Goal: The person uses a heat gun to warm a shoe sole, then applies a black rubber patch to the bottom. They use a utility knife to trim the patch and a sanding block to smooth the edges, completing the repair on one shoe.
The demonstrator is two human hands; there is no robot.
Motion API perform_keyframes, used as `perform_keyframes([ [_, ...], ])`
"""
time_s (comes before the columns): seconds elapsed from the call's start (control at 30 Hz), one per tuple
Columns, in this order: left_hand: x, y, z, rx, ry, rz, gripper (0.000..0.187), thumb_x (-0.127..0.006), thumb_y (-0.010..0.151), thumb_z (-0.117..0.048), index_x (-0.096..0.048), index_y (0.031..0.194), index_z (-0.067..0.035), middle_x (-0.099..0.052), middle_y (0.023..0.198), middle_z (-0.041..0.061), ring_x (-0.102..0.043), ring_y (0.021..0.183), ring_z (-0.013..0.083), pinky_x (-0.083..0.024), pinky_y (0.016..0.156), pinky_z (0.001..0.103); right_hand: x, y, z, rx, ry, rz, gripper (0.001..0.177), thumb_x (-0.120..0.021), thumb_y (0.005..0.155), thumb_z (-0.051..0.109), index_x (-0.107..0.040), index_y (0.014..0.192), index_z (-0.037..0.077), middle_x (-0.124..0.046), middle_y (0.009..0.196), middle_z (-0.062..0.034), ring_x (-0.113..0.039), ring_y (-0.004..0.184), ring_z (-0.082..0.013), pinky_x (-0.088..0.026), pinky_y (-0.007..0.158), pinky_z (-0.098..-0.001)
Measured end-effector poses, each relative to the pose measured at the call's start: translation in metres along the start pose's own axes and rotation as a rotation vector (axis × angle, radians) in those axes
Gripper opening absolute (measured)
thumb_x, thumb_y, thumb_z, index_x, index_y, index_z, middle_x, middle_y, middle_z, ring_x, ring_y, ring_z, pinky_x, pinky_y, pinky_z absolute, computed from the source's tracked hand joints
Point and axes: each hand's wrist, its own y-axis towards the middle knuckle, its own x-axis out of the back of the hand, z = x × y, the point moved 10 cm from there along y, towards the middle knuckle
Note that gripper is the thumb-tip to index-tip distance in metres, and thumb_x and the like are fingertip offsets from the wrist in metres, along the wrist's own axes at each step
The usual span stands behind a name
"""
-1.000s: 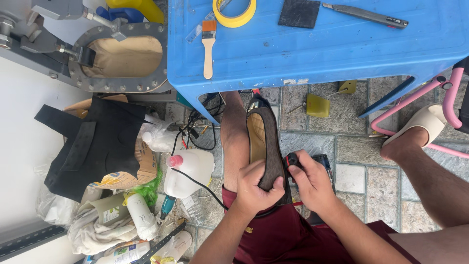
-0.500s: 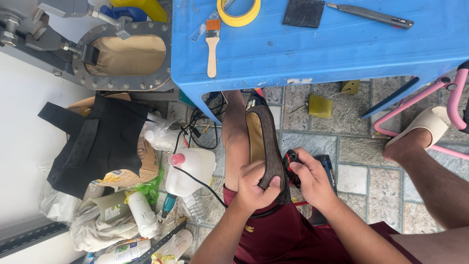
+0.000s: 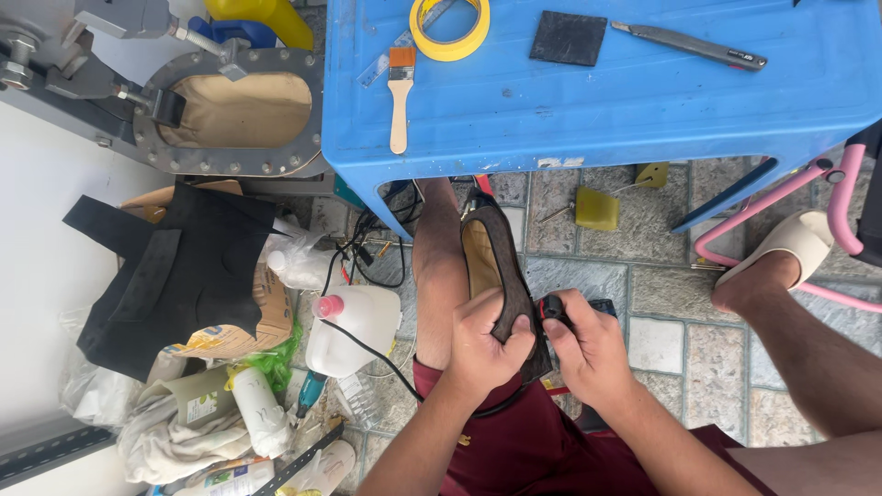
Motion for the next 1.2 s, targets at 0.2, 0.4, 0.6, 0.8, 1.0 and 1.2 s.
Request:
perform_keyframes([
  [0.2, -0.002, 0.000, 0.009, 0.039, 0.031, -0.050, 0.008, -0.065, 0.083, -0.002, -0.058, 0.081, 0.001, -0.056, 0.070, 0.011, -0.057, 0.059, 0.0241, -0.045, 0.056, 0.035, 0.006, -0.004, 0.011, 0.029, -0.120, 0.026, 0.014, -0.060, 0.092, 0.008, -0.062, 0.105, 0.003, -0.062, 0.070, -0.0092, -0.061, 0.056, -0.0188, -0.049, 0.054, -0.0321],
  [0.4, -0.007, 0.003, 0.009, 0.112, 0.010, -0.075, 0.010, -0.066, 0.086, -0.003, -0.058, 0.080, 0.001, -0.057, 0.068, 0.010, -0.058, 0.058, 0.0194, -0.045, 0.055, 0.034, 0.011, -0.009, 0.006, 0.000, -0.083, 0.021, 0.019, -0.056, 0.091, 0.009, -0.063, 0.107, 0.003, -0.064, 0.073, -0.0068, -0.064, 0.059, -0.0164, -0.051, 0.057, -0.0311],
  [0.6, -0.017, 0.007, -0.016, 0.074, -0.165, 0.097, 0.017, -0.071, 0.094, -0.012, -0.063, 0.099, 0.002, -0.064, 0.084, 0.010, -0.063, 0.074, 0.0200, -0.051, 0.068, 0.033, 0.026, 0.004, -0.052, -0.309, 0.233, -0.041, 0.015, -0.048, 0.099, 0.013, -0.058, 0.100, 0.003, -0.055, 0.086, -0.0026, -0.050, 0.083, -0.0111, -0.044, 0.076, -0.0269],
  [0.8, -0.028, 0.011, -0.016, -0.011, -0.004, 0.268, 0.026, -0.080, 0.093, -0.021, -0.070, 0.105, -0.001, -0.071, 0.088, 0.007, -0.070, 0.078, 0.0174, -0.055, 0.070, 0.031, 0.025, 0.016, -0.063, -0.309, 0.357, 0.026, 0.019, -0.047, 0.101, 0.016, -0.055, 0.096, 0.000, -0.052, 0.087, -0.0036, -0.048, 0.086, -0.0134, -0.041, 0.080, -0.0276],
  [1.0, -0.050, 0.003, 0.003, 0.115, -0.219, 0.217, 0.019, -0.076, 0.098, -0.017, -0.069, 0.103, -0.001, -0.073, 0.089, 0.006, -0.070, 0.078, 0.0135, -0.057, 0.072, 0.029, 0.041, 0.013, -0.031, -0.078, 0.255, -0.112, 0.018, -0.043, 0.104, 0.013, -0.056, 0.104, 0.000, -0.055, 0.096, -0.0033, -0.052, 0.092, -0.0116, -0.044, 0.086, -0.0266],
  [1.2, -0.063, 0.002, 0.015, 0.224, -0.334, 0.158, 0.014, -0.073, 0.100, -0.014, -0.068, 0.102, -0.001, -0.070, 0.087, 0.002, -0.064, 0.078, 0.0081, -0.054, 0.071, 0.026, 0.054, 0.005, -0.025, -0.086, 0.279, -0.208, 0.023, -0.041, 0.100, 0.009, -0.059, 0.111, -0.001, -0.063, 0.094, -0.0058, -0.059, 0.085, -0.0098, -0.049, 0.076, -0.0263],
])
